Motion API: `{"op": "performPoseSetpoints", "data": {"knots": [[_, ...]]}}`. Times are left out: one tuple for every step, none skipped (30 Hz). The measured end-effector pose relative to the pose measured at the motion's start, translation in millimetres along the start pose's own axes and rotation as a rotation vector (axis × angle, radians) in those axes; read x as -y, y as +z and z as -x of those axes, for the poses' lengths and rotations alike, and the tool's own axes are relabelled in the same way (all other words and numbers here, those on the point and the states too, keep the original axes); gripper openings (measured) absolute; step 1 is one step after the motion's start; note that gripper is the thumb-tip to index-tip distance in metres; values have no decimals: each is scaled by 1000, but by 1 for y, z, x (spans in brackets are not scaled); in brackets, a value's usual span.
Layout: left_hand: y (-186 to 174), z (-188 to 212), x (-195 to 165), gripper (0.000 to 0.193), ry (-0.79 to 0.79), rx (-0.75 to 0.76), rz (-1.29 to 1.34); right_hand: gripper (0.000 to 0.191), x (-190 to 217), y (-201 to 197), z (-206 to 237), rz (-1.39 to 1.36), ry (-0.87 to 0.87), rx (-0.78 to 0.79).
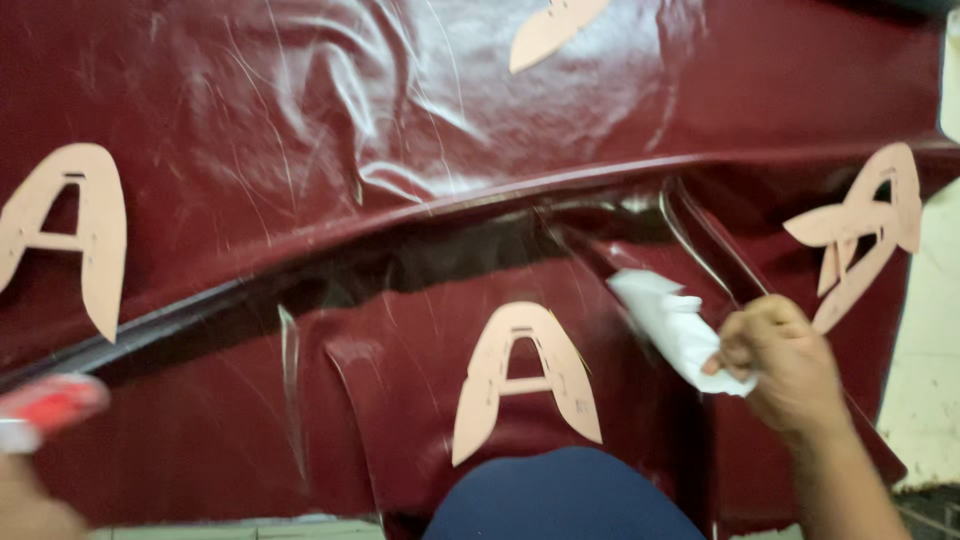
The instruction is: The person places a pink letter A template on a maroon vinyl sheet and traces its outline with a pencil. They then apply a liquid from a small bottle onto the traced area and wipe it with a tissue. The person repeats the tracing and wiping steps on the same template.
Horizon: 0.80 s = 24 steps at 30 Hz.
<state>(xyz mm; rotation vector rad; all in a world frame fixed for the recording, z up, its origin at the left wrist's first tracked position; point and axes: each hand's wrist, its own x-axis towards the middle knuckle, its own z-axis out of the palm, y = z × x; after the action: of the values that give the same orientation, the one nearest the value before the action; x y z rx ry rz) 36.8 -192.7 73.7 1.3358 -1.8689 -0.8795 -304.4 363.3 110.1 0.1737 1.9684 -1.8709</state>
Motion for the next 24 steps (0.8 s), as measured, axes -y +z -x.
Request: {"op": "performPoseSetpoints", "data": {"knots": [[-6,30,-6,31,-71,1,54,18,-2,7,11,198,-10,-18],[-10,58,-13,30,-138,18,107,17,-3,14,22,396,-21,-35],[-10,88,-20,29,-209,35,160,15,0,16,33,477,-29,-58],[-8,113,-26,28,-137,122,237,14,3,17,46,558,-33,-78],[-5,139,-32,28,-57,214,329,13,5,19,56,638,-44,-98],[7,157,-35,20,239,352,498,13,7,20,64,650,-112,-81],[7,176,-39,22,178,432,561,14,7,20,73,661,-176,-61],[9,195,-41,24,119,516,627,16,6,21,81,670,-240,-46],[10,212,-43,28,48,570,689,19,3,23,85,709,-257,28],[10,229,-44,32,-26,622,749,24,-3,27,88,749,-272,106],[10,242,-44,33,-85,647,769,30,-12,32,91,788,-286,183],[12,252,-45,34,-140,671,791,36,-23,39,94,849,-249,279],[14,261,-45,35,-195,692,814,44,-36,46,96,911,-214,376],[14,269,-45,36,-194,716,773,50,-51,55,99,969,-313,383],[15,275,-45,36,-190,739,735,57,-65,63,100,1026,-416,388],[16,280,-45,37,-186,762,695,60,-76,68,101,1006,-501,375],[17,283,-45,36,-131,776,669,64,-87,71,103,986,-579,362],[19,285,-45,36,-76,792,643,68,-96,73,105,964,-656,348],[20,287,-44,36,-19,809,618,68,-103,75,106,976,-637,311],[19,289,-44,36,-11,812,603,67,-108,76,107,988,-618,273],[19,290,-43,35,-3,814,589,67,-111,77,108,1000,-601,235],[18,291,-42,35,6,815,574,66,-113,77,109,1003,-576,194],[14,294,-41,36,-21,831,572,66,-114,77,111,1006,-547,155],[10,297,-40,37,-48,849,569,66,-114,78,112,1008,-517,116]]}}
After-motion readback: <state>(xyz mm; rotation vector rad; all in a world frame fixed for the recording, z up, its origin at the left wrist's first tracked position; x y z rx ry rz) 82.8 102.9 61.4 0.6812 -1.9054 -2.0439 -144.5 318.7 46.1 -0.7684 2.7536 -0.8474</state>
